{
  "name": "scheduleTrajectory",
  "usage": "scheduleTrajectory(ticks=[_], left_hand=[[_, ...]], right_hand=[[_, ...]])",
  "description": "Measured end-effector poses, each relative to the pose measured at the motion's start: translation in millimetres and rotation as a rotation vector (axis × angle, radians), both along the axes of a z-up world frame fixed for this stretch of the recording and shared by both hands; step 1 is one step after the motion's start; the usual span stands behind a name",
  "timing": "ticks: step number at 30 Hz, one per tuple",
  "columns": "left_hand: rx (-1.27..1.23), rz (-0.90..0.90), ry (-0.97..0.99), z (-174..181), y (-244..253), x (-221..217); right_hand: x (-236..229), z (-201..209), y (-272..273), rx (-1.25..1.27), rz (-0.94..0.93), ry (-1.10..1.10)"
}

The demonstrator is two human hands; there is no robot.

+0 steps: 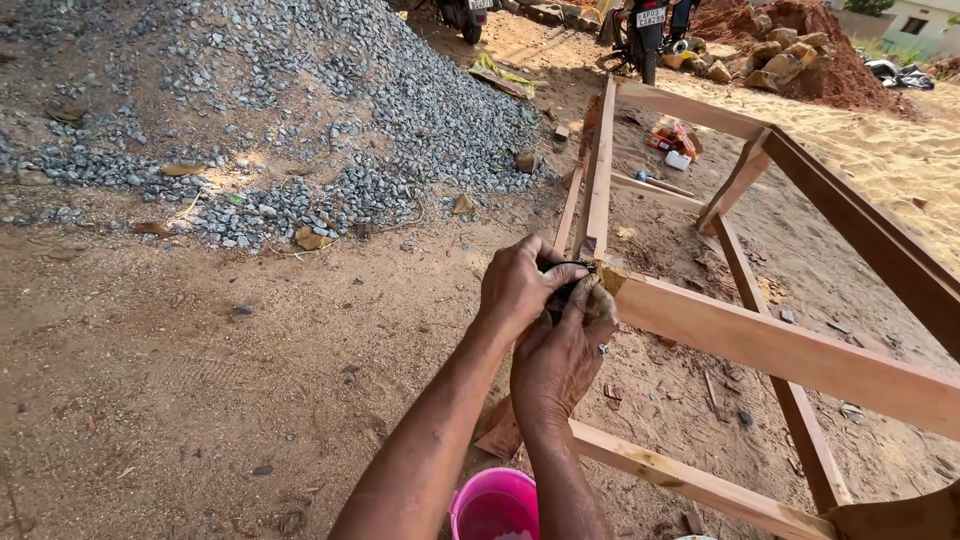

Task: Applying wood filler or putty to the joints and surfaces of a wooden table frame using a scraper.

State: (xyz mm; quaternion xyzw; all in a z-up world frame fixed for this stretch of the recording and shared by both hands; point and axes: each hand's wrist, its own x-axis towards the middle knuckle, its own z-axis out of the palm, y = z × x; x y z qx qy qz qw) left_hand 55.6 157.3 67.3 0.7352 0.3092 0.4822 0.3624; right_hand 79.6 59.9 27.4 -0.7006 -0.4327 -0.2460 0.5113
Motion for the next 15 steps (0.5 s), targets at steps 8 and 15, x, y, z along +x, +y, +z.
scheduleTrajectory(ticks=[8,15], left_hand=[[0.338,-0.014,0.266,-7,27,12],[0.262,0.023,0.360,-1,17,10]], right_hand=[[6,-5,4,-0.055,0.042,0.067],[2,9,-2,-0.199,0.053,0.214]])
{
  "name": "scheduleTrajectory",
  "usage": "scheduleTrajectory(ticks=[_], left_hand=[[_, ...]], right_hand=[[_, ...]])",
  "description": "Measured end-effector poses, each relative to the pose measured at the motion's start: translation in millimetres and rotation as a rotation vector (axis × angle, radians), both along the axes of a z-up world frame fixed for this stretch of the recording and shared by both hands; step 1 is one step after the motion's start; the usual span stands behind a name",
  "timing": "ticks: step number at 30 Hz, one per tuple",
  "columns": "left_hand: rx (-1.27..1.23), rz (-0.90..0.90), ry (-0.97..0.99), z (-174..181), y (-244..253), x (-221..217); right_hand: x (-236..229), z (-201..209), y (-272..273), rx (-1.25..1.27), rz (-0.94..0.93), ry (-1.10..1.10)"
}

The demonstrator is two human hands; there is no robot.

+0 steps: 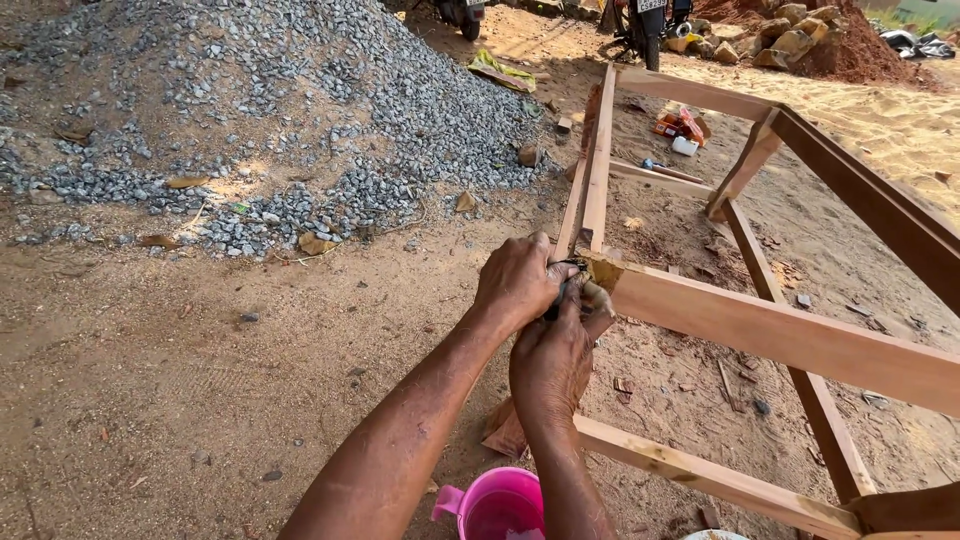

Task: Applying wood filler or putty to the joints and surfaces of a wooden table frame using a scraper.

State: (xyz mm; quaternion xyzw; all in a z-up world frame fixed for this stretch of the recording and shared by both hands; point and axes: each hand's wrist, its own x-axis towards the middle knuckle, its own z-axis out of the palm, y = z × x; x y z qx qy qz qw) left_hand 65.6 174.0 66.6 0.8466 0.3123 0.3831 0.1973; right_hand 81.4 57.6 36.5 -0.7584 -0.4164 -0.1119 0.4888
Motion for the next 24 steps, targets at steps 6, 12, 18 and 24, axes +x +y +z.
scheduleTrajectory(ticks=[6,12,18,24], left_hand=[[0.039,0.078,0.166,0,3,7],[0.133,0.125,0.195,-22,21,13],[0.147,0.271,0.273,-21,14,-20],[-0.099,0.371,0.057,-14,-61,-63]], right_hand=[[6,-7,0,0.071,0.066,-0.023],[16,-32,12,0.104,0.125,-0.083],[-3,-21,-18,-0.019,0.239,0.043],[-1,-43,-68,-0.034,0.377,0.037]])
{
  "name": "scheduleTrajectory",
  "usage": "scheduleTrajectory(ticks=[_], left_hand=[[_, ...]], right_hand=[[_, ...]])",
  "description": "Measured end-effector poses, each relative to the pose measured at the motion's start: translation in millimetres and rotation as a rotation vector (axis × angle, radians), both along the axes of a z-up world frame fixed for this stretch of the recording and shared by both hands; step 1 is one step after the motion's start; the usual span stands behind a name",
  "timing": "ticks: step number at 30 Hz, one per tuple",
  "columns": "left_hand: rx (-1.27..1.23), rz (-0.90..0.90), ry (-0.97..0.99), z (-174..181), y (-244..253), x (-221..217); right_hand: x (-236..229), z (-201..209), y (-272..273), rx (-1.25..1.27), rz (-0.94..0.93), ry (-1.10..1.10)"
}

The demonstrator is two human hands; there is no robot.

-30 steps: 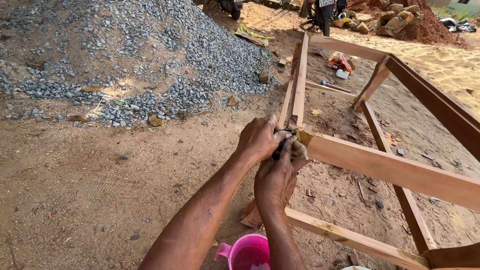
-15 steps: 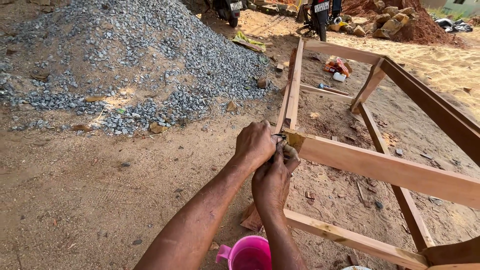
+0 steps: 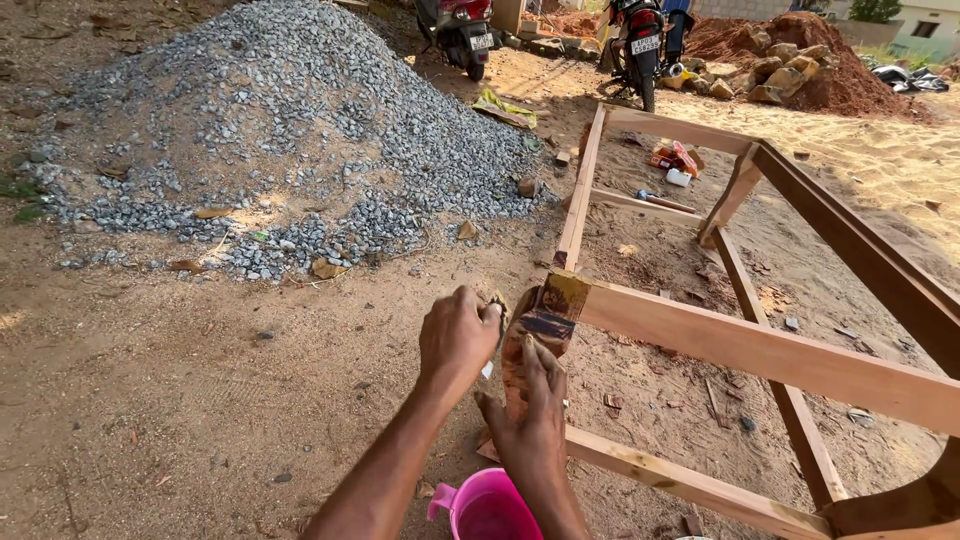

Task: Applying wood filler or putty to the joints and surfaces of a wooden table frame using a scraper.

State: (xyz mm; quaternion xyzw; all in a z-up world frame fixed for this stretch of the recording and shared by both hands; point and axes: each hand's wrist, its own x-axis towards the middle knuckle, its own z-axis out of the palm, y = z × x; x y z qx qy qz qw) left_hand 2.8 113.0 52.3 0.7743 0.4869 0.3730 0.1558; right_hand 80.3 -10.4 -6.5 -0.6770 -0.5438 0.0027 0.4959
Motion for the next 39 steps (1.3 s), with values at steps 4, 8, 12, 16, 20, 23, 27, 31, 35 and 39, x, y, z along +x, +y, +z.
scheduleTrajectory(ticks=[4,8,12,16,20,23,27,31,35,39], left_hand=[[-0.134,-0.065,-0.159,-12,-69,14],[-0.156,-0.089,-0.144,-7,-92,45],[0.048,-0.142,-0.101,1,-75,74],[-0.054,-0.304,-0.118,36,-65,69],[-0.330,-0.371,-0.171,45,-33,47],[-0.130,-0.109,-0.540,23,18,57],[0.074,-0.160,-0.502,22,75,73],[0.149,-0.458,-0.262,43,120,92],[0.080,-0.637,-0.119,51,130,110],[0.083,-0.775,-0.019,45,133,117]], right_hand=[[2,-12,-24,0.012,-0.130,-0.134],[23,-13,-29,-0.032,-0.150,0.039],[44,12,-17,0.078,-0.309,-0.273],[49,28,4,0.032,-0.394,-0.172],[58,14,21,0.062,-0.391,-0.128],[54,22,23,0.311,-0.361,-0.206],[50,28,34,0.152,-0.522,-0.091],[31,45,42,0.122,-0.617,-0.174],[23,44,56,0.356,-0.652,-0.348],[7,57,64,0.147,-0.622,-0.125]])
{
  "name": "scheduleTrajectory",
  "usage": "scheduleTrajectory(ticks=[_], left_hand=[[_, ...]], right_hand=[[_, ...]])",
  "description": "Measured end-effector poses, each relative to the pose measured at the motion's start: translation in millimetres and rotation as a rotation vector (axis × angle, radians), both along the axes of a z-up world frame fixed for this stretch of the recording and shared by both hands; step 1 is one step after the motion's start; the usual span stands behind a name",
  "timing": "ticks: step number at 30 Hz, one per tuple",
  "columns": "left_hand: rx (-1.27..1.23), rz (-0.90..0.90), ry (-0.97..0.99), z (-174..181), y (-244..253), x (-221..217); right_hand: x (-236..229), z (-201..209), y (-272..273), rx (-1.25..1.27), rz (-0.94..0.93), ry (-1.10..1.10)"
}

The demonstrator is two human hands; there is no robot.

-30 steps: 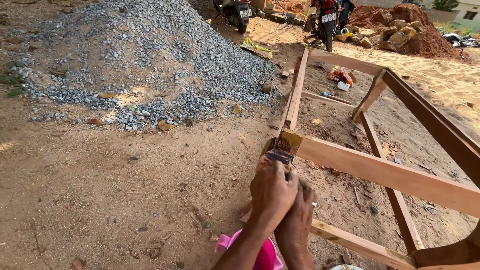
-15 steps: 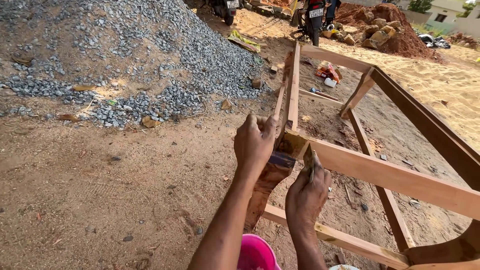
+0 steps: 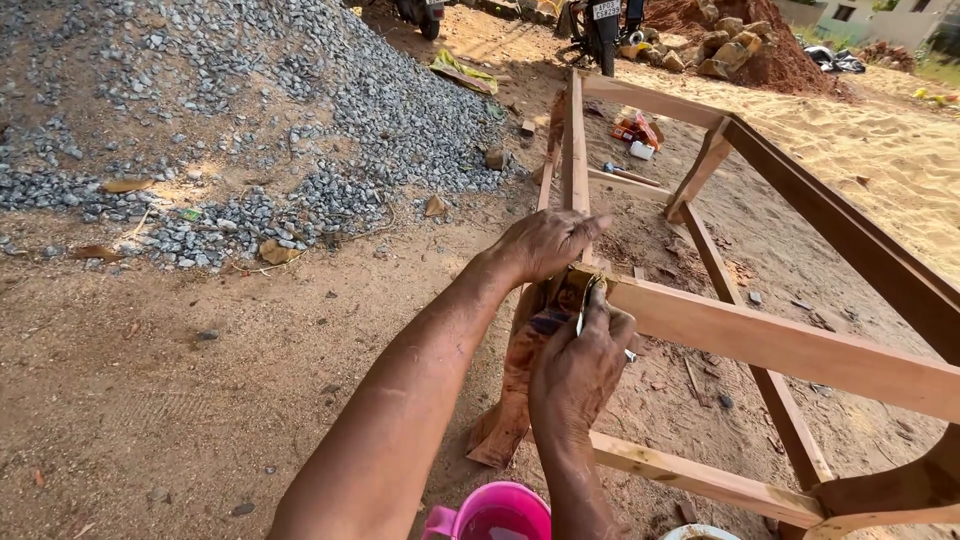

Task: Applying wood filler or putty to the joints and surfaces of a wooden table frame using a scraper.

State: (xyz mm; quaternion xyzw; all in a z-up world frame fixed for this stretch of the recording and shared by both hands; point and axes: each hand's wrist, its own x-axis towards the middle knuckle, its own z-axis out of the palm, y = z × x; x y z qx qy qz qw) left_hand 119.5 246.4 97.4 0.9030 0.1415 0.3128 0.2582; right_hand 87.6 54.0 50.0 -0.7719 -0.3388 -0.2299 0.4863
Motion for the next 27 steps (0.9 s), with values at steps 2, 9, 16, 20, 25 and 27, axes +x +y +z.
scheduleTrajectory(ticks=[2,9,16,20,25,27], left_hand=[[0.001,-0.018,0.005,0,2,-5],[-0.107,-0.006,0.020,3,13,-3],[-0.142,0.017,0.082,7,6,-7],[-0.153,0.032,0.086,6,3,-7],[-0.154,0.013,0.051,2,8,-4],[-0.160,0.021,0.045,5,8,-5]], right_hand=[[-4,-2,3,-0.052,0.012,0.028],[-16,-8,7,-0.030,0.094,-0.195],[-9,-30,2,-0.034,0.128,0.089],[20,-20,-11,0.063,0.071,0.127],[9,-29,14,0.026,-0.004,-0.074],[3,-25,12,0.019,0.000,-0.119]])
